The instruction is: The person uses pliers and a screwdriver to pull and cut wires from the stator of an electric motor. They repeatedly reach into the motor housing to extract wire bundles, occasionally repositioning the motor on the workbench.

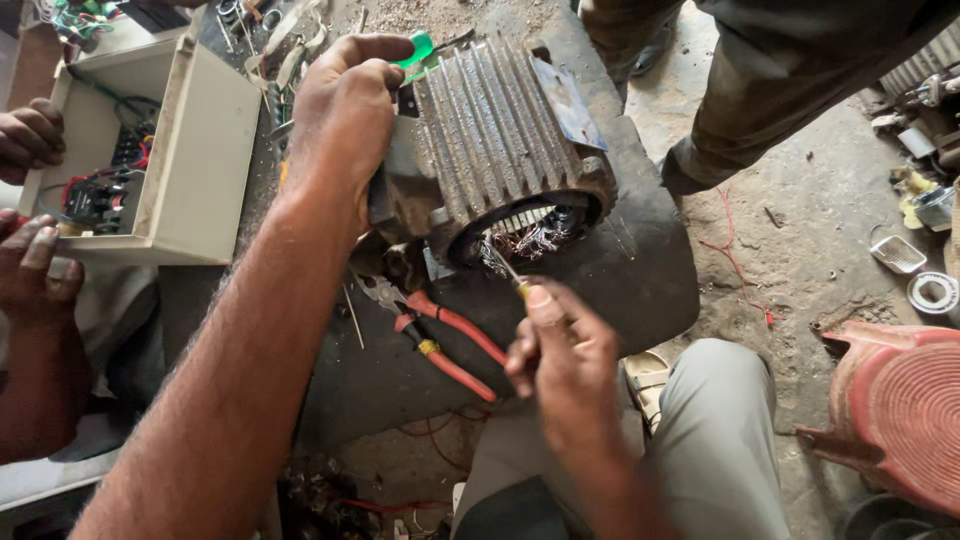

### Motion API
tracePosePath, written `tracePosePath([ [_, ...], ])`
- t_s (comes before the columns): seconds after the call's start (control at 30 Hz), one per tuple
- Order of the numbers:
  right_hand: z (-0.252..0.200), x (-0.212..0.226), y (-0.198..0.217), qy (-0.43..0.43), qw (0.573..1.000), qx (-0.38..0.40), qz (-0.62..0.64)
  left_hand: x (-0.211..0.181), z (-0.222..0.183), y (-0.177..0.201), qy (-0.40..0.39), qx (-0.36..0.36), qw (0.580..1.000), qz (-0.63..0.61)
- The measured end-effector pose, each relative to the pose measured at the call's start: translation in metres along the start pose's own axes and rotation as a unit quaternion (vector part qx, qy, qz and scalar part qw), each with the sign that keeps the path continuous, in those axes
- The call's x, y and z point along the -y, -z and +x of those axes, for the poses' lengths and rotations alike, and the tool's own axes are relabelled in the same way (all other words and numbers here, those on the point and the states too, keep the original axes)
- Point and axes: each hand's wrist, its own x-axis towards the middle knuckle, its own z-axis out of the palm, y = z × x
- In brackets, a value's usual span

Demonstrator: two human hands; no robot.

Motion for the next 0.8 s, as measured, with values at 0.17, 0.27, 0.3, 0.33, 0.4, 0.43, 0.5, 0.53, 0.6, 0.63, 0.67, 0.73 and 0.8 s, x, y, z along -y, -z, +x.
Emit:
tracePosePath([
  [0.17, -0.003, -0.028, -0.011, -0.038, 0.984, -0.045, 0.170, 0.003, 0.002, 0.001, -0.002, -0.003, 1.000, 0.003],
  [0.27, 0.001, -0.027, -0.003, -0.061, 0.978, -0.023, 0.198, 0.002, 0.002, 0.000, 0.008, -0.006, 1.000, 0.009],
  [0.3, 0.003, -0.022, 0.002, -0.076, 0.979, -0.011, 0.188, 0.001, 0.002, -0.002, 0.010, -0.006, 1.000, 0.007],
  [0.33, 0.004, -0.015, 0.007, -0.091, 0.980, 0.003, 0.178, 0.000, 0.002, -0.002, 0.012, -0.009, 1.000, 0.003],
  [0.4, 0.008, 0.002, 0.016, -0.080, 0.996, 0.043, -0.019, -0.001, 0.001, -0.002, 0.009, -0.015, 1.000, -0.006],
  [0.43, 0.009, 0.009, 0.018, -0.075, 0.988, 0.063, -0.118, 0.000, 0.000, -0.001, 0.009, -0.019, 1.000, -0.010],
  [0.5, 0.010, 0.017, 0.018, 0.086, 0.942, 0.063, -0.318, 0.002, -0.001, 0.000, 0.015, -0.015, 1.000, -0.020],
  [0.53, 0.011, 0.020, 0.016, 0.167, 0.894, 0.061, -0.411, 0.003, -0.001, 0.000, 0.015, -0.013, 1.000, -0.024],
  [0.6, 0.012, 0.019, 0.009, 0.196, 0.881, 0.047, -0.427, 0.004, 0.000, 0.000, -0.001, -0.023, 1.000, -0.007],
  [0.63, 0.011, 0.017, 0.005, 0.212, 0.874, 0.040, -0.436, 0.004, 0.001, -0.001, -0.009, -0.027, 1.000, 0.002],
  [0.67, 0.011, 0.013, 0.000, 0.180, 0.899, 0.025, -0.399, 0.004, 0.002, -0.001, -0.010, -0.028, 1.000, 0.002],
  [0.73, 0.006, 0.002, -0.008, 0.114, 0.940, -0.004, -0.321, 0.007, 0.005, 0.000, -0.010, -0.029, 1.000, 0.004],
  [0.8, 0.002, -0.009, -0.017, 0.119, 0.960, -0.026, -0.252, 0.010, 0.007, 0.002, -0.030, -0.028, 0.999, 0.021],
])
